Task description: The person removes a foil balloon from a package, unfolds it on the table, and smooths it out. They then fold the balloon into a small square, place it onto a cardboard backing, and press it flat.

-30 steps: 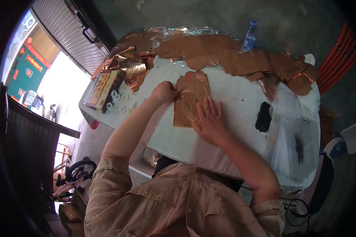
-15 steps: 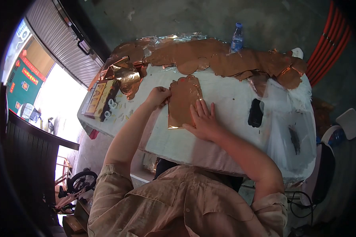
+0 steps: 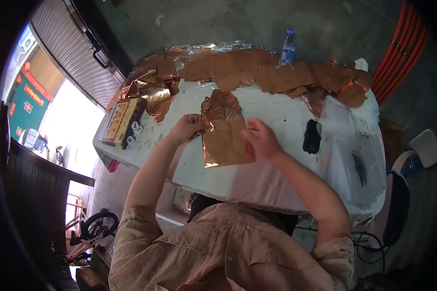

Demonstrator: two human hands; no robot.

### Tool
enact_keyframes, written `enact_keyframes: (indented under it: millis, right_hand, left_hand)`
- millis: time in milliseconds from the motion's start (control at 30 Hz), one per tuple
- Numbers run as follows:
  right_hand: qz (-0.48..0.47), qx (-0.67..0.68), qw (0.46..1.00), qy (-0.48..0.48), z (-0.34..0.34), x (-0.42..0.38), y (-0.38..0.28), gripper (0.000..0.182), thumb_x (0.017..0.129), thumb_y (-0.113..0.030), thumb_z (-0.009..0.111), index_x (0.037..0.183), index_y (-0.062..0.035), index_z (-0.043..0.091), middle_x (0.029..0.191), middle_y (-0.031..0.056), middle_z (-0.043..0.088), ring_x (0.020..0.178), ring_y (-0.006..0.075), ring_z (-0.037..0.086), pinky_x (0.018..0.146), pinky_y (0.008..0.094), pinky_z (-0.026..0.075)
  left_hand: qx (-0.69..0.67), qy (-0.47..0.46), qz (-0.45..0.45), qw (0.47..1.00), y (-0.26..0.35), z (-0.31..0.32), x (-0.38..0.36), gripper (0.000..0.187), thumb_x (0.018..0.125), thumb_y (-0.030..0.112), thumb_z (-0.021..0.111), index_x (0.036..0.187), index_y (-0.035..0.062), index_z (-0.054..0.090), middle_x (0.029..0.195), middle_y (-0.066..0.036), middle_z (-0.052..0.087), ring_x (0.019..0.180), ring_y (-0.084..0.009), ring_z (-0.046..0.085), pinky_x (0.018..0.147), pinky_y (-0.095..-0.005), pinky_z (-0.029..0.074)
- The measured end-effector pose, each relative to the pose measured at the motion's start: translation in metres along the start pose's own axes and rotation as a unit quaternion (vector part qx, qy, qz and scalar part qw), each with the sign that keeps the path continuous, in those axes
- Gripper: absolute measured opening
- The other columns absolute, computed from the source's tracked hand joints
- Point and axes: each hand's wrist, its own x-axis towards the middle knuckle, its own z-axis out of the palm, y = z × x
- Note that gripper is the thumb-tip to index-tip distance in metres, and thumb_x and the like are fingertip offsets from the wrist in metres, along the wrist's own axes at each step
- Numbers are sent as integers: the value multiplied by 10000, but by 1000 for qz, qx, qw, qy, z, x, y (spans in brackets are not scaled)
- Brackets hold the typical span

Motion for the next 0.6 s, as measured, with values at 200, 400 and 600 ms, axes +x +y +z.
enact_keyframes:
  millis: [200, 400, 600]
  right_hand:
    - [206, 140, 965, -84, -24, 18, -39, 431, 820, -199, 690, 1185, -12, 560, 916, 46, 644, 639, 61, 569, 516, 193, 435]
    - [266, 241, 916, -180, -21, 34, -26, 147, 798, -143, 700, 880, -38, 637, 691, -3, 618, 470, 37, 492, 374, 183, 310]
    - [199, 90, 964, -150, -15, 32, -20, 123, 777, -66, 697, 864, 3, 645, 714, 34, 640, 542, 79, 543, 475, 221, 414]
  left_hand:
    - [-95, -63, 19, 993, -10, 7, -25, 67, 863, 97, 664, 858, 44, 622, 733, 5, 608, 567, -36, 459, 498, -168, 354]
    - [-68, -58, 10, 996, -9, 12, -29, 73, 858, 96, 672, 834, 51, 620, 688, 19, 595, 552, -33, 475, 489, -172, 356]
    - [62, 1, 54, 997, -14, 21, -34, 160, 861, 115, 673, 749, 42, 584, 606, 33, 558, 538, -35, 482, 465, -197, 354]
